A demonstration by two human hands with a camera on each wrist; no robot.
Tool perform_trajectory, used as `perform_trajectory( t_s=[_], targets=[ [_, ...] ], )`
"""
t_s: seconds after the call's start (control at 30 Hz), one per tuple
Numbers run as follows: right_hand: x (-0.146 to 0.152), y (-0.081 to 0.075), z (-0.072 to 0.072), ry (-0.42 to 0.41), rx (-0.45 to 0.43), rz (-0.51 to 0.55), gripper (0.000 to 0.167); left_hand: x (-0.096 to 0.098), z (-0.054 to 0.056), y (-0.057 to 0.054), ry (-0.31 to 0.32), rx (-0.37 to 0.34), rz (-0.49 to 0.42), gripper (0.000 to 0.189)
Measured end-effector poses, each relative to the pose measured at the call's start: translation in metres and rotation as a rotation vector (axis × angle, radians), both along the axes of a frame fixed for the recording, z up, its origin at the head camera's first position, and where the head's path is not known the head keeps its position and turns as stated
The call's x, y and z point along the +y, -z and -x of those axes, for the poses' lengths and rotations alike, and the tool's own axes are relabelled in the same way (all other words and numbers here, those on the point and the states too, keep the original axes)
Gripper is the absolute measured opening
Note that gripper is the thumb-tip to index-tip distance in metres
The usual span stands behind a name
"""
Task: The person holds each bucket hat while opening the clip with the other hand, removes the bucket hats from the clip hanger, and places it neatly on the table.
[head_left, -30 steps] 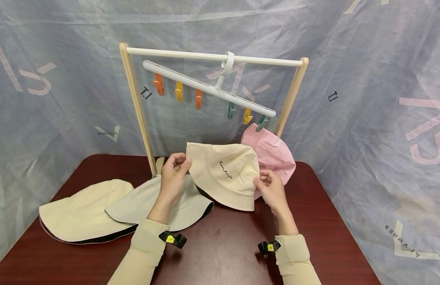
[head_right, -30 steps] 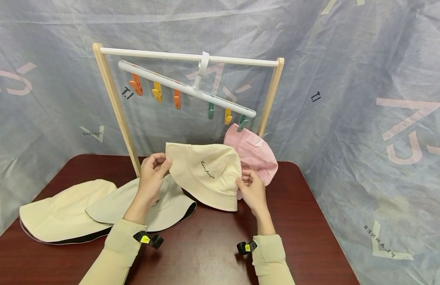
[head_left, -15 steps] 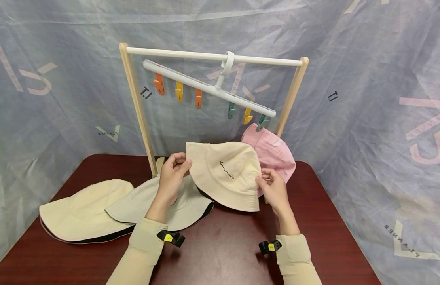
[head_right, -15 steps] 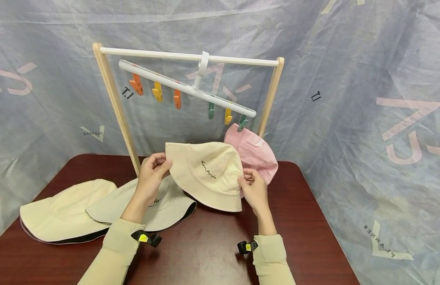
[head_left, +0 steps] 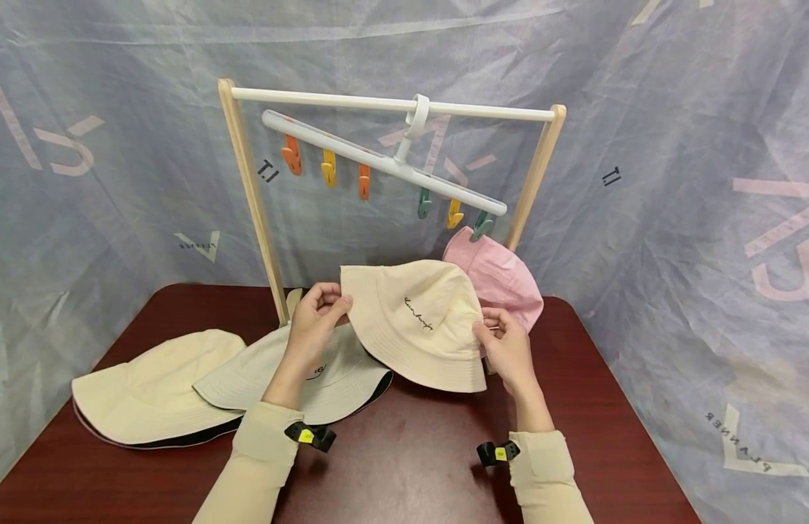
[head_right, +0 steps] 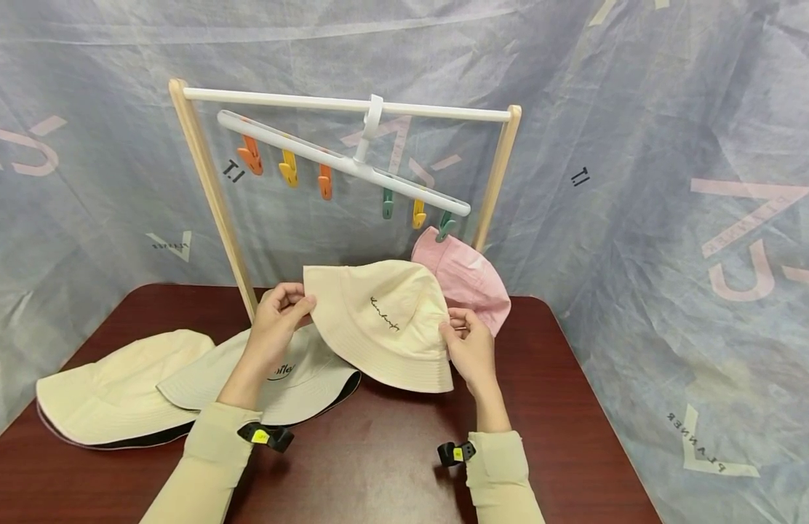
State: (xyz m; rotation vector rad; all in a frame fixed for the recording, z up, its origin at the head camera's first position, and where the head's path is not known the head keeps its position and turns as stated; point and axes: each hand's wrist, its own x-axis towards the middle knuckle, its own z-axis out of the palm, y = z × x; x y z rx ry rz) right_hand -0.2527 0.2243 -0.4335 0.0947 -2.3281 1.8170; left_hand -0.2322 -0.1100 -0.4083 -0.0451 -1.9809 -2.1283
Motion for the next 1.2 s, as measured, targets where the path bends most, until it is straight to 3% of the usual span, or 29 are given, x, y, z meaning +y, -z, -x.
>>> perform_trajectory(
  t_s=[0.4,0.8,0.93,1.03,1.2],
  targets=[
    [0.001,-0.007,-0.003,0.002,-0.012,0.007,0.032,-0.006,-0.002,0.002,0.046,-0.017,0.017,0.025],
    [0.002,-0.008,-0.003,0.028,-0.014,-0.053,0.031,-0.012,-0.009,0.002,0.102,-0.062,0.078,0.021],
    [-0.002,-0.027,-0.015,0.025,-0.009,-0.071,0.031,-0.012,-0.011,0.001,0.114,-0.089,0.093,0.021],
    [0.0,-0.026,-0.014,0.036,0.014,-0.087,0.029,-0.011,-0.012,0.0,0.125,-0.109,0.098,0.023],
    [0.007,-0.009,-0.002,0.066,0.044,-0.122,0.027,-0.012,-0.014,0.001,0.144,-0.136,0.086,0.024]
  ],
)
